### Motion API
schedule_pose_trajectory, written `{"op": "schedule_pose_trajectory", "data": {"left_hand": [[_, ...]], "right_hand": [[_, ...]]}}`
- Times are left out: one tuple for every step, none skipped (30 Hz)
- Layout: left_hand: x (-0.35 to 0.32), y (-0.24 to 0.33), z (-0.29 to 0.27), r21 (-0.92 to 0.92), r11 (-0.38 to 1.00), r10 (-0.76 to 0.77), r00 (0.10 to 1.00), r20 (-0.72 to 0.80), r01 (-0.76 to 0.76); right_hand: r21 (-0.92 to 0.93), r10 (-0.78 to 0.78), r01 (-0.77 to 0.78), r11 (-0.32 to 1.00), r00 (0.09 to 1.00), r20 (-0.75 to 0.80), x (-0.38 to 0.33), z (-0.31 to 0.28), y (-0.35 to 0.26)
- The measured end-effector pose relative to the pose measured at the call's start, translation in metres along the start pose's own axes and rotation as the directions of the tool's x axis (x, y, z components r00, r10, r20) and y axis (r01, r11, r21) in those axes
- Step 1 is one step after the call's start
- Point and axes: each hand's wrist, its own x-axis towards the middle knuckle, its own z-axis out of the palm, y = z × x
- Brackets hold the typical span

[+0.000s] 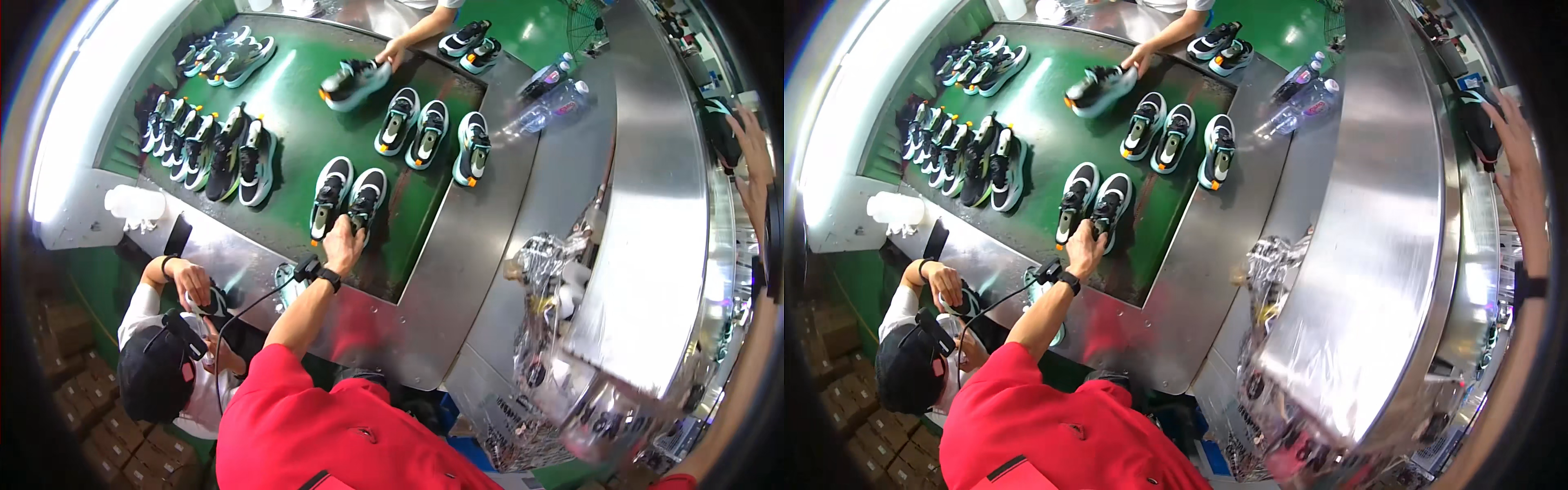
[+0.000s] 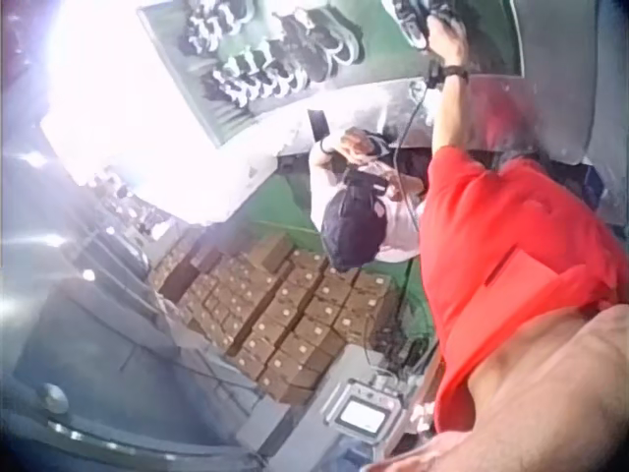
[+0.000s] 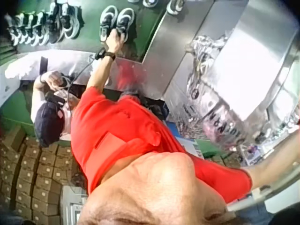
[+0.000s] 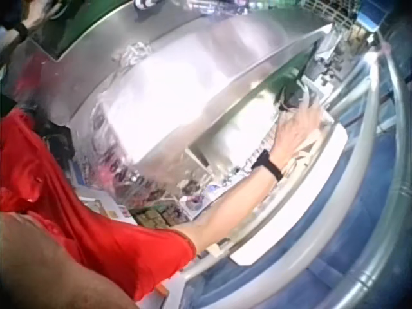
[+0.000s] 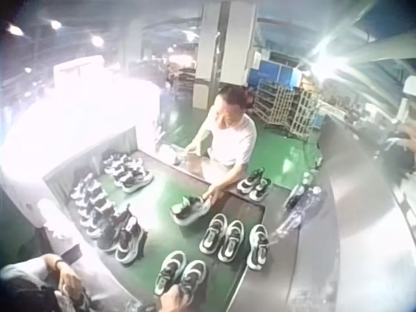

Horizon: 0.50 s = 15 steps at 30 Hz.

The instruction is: Operating a specialized machine to press or attach shoe soles during the manufacturing process.

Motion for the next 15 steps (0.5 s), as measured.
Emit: {"op": "schedule_pose_trajectory", "data": {"left_hand": [[0.004,0.004,-0.002,-0.013,1.0,0.007,1.0,0.014,-0.007],[0.006,0.008,0.0,-0.08,0.996,0.049,0.999,-0.015,-0.05],[0.007,0.006,0.003,-0.112,0.989,0.09,0.994,-0.063,-0.097],[0.01,0.005,0.003,-0.1,0.993,0.068,0.998,-0.005,-0.068],[0.009,-0.002,0.006,-0.125,0.978,0.154,0.984,-0.093,-0.165],[0.009,-0.013,0.007,-0.107,0.972,0.198,0.976,-0.096,-0.207],[0.009,-0.01,0.005,-0.032,0.996,0.089,0.996,0.012,-0.088],[0.01,-0.012,0.013,-0.135,0.982,0.137,0.991,0.011,-0.134],[0.008,-0.017,0.002,-0.09,0.99,0.11,0.992,0.066,-0.104],[0.007,-0.029,0.005,-0.042,0.986,0.164,0.986,0.034,-0.163],[0.002,-0.032,0.007,-0.223,0.956,0.187,0.981,-0.049,-0.193],[-0.007,-0.03,0.005,-0.119,0.934,0.336,0.941,-0.04,-0.338],[-0.038,0.032,-0.01,-0.088,0.907,0.402,0.909,-0.113,-0.412],[-0.057,0.044,-0.013,-0.128,0.835,0.524,0.845,-0.113,-0.535],[-0.081,0.08,-0.022,-0.632,0.729,0.463,0.87,0.168,-0.265]], "right_hand": [[0.026,-0.078,0.08,0.996,0.995,-0.056,0.004,0.034,0.027],[0.036,-0.148,0.153,0.988,0.984,-0.1,-0.001,0.056,0.046],[0.134,-0.067,0.075,0.988,0.995,-0.068,0.014,0.034,0.008],[0.135,-0.066,0.091,0.987,0.981,-0.183,0.016,0.046,0.009],[0.082,-0.103,0.127,0.989,0.963,-0.249,0.016,0.055,0.012],[0.123,-0.006,0.024,0.992,0.99,-0.144,0.019,0.056,0.003],[0.07,0.01,-0.001,0.998,0.993,-0.12,0.018,0.047,-0.005],[0.021,-0.069,0.077,0.997,0.96,-0.271,0.012,0.034,-0.012],[0.021,0.064,-0.064,0.998,0.998,-0.022,0.007,0.016,-0.025],[0.057,0.087,-0.077,0.995,0.976,-0.198,-0.001,0.001,-0.027],[0.089,0.103,-0.076,0.993,0.925,-0.367,-0.016,-0.013,-0.025],[0.128,0.179,-0.14,0.982,0.91,-0.374,-0.035,-0.031,-0.02],[0.156,0.25,-0.206,0.966,0.895,-0.368,-0.065,-0.051,-0.011],[0.371,0.469,-0.363,0.855,0.846,-0.252,-0.092,-0.075,-0.004],[0.155,0.465,-0.441,0.884,0.791,-0.398,-0.127,-0.084,0.015]]}}
